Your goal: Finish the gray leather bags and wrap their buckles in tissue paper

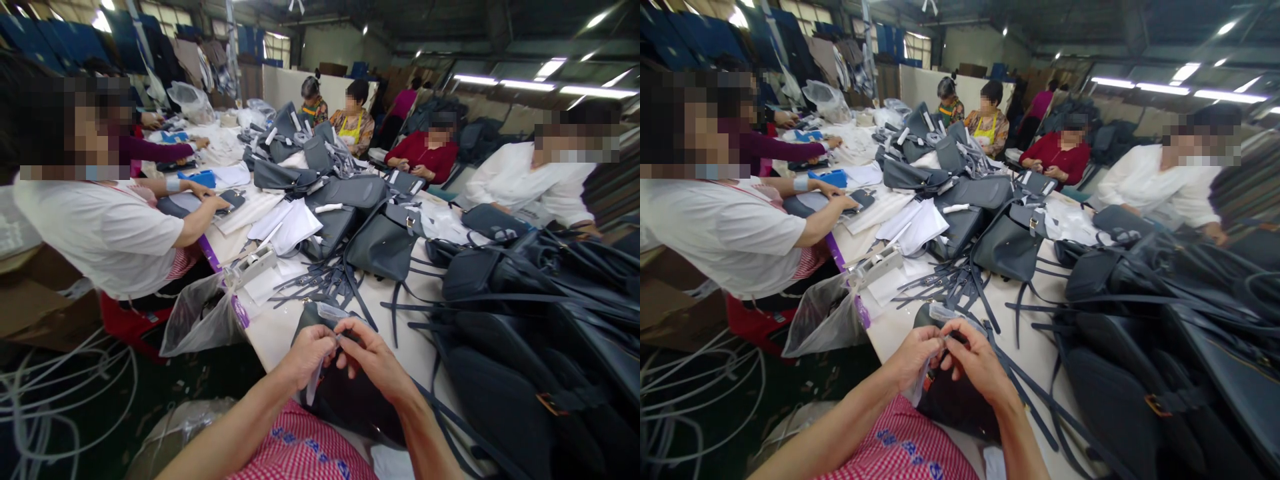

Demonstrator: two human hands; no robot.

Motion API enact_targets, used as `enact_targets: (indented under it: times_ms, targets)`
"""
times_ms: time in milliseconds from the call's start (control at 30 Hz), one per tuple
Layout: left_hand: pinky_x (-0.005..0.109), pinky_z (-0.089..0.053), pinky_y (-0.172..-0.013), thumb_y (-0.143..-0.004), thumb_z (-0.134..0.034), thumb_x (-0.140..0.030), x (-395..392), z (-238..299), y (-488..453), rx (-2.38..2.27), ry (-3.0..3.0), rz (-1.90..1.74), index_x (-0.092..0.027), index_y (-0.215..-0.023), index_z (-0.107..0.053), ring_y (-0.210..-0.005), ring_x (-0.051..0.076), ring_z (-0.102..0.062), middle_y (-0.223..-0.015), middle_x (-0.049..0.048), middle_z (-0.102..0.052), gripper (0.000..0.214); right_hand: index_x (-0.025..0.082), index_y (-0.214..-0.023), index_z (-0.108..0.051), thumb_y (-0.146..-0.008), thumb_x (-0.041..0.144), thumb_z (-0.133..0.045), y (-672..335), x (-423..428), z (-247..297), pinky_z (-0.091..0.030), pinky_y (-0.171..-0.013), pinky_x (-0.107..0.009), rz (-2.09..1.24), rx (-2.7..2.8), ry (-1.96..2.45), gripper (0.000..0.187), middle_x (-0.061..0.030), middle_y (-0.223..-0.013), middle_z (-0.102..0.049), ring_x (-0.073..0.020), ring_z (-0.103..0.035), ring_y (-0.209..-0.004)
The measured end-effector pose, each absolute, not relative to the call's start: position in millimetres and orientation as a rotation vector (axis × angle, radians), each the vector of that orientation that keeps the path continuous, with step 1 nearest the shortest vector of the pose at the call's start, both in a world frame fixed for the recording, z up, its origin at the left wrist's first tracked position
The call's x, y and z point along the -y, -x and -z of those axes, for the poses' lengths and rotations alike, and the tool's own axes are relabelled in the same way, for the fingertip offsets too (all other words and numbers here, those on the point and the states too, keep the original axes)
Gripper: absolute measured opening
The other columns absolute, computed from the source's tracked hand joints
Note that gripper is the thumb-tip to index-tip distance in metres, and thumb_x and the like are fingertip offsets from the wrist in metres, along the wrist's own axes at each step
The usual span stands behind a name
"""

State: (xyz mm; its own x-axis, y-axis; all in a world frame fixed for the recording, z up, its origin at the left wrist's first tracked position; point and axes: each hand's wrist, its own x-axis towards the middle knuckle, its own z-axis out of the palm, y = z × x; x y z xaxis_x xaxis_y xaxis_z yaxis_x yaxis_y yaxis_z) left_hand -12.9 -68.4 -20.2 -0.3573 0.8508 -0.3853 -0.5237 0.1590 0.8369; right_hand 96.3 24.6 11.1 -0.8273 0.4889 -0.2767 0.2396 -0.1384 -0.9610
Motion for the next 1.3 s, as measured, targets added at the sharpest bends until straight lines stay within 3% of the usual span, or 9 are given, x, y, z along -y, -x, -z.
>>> enact_targets:
  times_ms: [100,300,567,667,767,900,1000,1133,1300]
  targets:
    - [0.021,-0.03,-0.048,-0.066,-0.053,-0.02,67,21,12,-1.264,-0.454,-1.478,-0.016,-0.068,-0.055,-0.046,0.008,-0.043,-0.052,-0.0028,-0.055,0.005,0.023,-0.085,-0.056,-0.078,0.041,-0.068,-97,-23,-14,-0.038,-0.044,-0.018,-2.254,1.663,0.795,0.023,-0.0002,-0.061,-0.065,-0.0132,-0.059,-0.056]
    - [0.021,-0.03,-0.049,-0.066,-0.06,-0.021,66,26,8,-1.464,-0.52,-1.468,-0.017,-0.064,-0.054,-0.048,0.008,-0.043,-0.051,-0.0046,-0.052,0.008,0.026,-0.097,-0.055,-0.074,0.031,-0.073,-105,-24,-13,-0.015,-0.038,-0.015,-2.326,1.295,0.78,0.029,0.0105,-0.045,-0.046,-0.0033,-0.031,-0.036]
    - [0.019,-0.034,-0.047,-0.059,-0.069,-0.026,71,11,8,-1.171,-0.21,-1.525,-0.015,-0.068,-0.057,-0.045,0.007,-0.044,-0.052,-0.0044,-0.053,0.018,0.02,-0.087,-0.062,-0.074,0.036,-0.074,-125,-24,-14,-0.021,-0.038,-0.016,-2.328,1.393,0.904,0.024,0.0016,-0.056,-0.06,-0.0065,-0.046,-0.044]
    - [0.018,-0.033,-0.045,-0.057,-0.069,-0.023,73,7,9,-1.089,-0.129,-1.507,-0.015,-0.069,-0.057,-0.043,0.006,-0.043,-0.05,-0.0044,-0.052,0.018,0.018,-0.081,-0.063,-0.077,0.039,-0.07,-129,-21,-13,-0.026,-0.042,-0.018,-2.245,1.573,0.957,0.023,0.0011,-0.055,-0.062,-0.0068,-0.044,-0.044]
    - [0.018,-0.03,-0.043,-0.057,-0.067,-0.019,75,6,9,-0.99,-0.074,-1.461,-0.015,-0.066,-0.055,-0.041,0.005,-0.04,-0.048,-0.0048,-0.051,0.016,0.017,-0.091,-0.068,-0.077,0.045,-0.067,-124,-15,-10,-0.031,-0.044,-0.02,-2.072,1.743,1.065,0.031,0.001,-0.058,-0.064,-0.0079,-0.044,-0.043]
    - [0.017,-0.028,-0.044,-0.06,-0.064,-0.02,77,7,11,-0.82,-0.071,-1.349,-0.012,-0.06,-0.055,-0.044,0.005,-0.041,-0.052,-0.0001,-0.053,0.012,0.019,-0.105,-0.067,-0.078,0.048,-0.067,-111,-6,-5,-0.034,-0.045,-0.019,-2.127,1.631,1.005,0.04,0.0024,-0.062,-0.062,-0.0081,-0.045,-0.048]
    - [0.017,-0.027,-0.044,-0.06,-0.063,-0.019,79,7,13,-0.783,-0.057,-1.295,-0.011,-0.056,-0.055,-0.045,0.005,-0.039,-0.053,0.0006,-0.053,0.011,0.019,-0.107,-0.067,-0.073,0.049,-0.072,-101,-3,-1,-0.028,-0.042,-0.016,-2.215,1.434,1.003,0.045,0.0062,-0.054,-0.053,-0.0057,-0.039,-0.045]
    - [0.018,-0.026,-0.045,-0.062,-0.062,-0.018,81,7,13,-0.793,-0.046,-1.267,-0.012,-0.059,-0.057,-0.044,0.004,-0.034,-0.05,-0.0026,-0.049,0.009,0.014,-0.092,-0.072,-0.071,0.054,-0.072,-93,-5,1,-0.015,-0.038,-0.015,-2.345,1.301,1.031,0.045,0.0091,-0.042,-0.041,-0.0028,-0.025,-0.039]
    - [0.019,-0.027,-0.047,-0.065,-0.065,-0.022,81,9,12,-0.871,-0.11,-1.251,-0.013,-0.061,-0.058,-0.044,0.005,-0.033,-0.051,-0.0043,-0.046,0.013,0.013,-0.085,-0.073,-0.061,0.053,-0.079,-86,-4,3,-0.01,-0.036,-0.015,-2.266,1.214,1.075,0.047,0.0078,-0.044,-0.048,-0.0004,-0.021,-0.036]
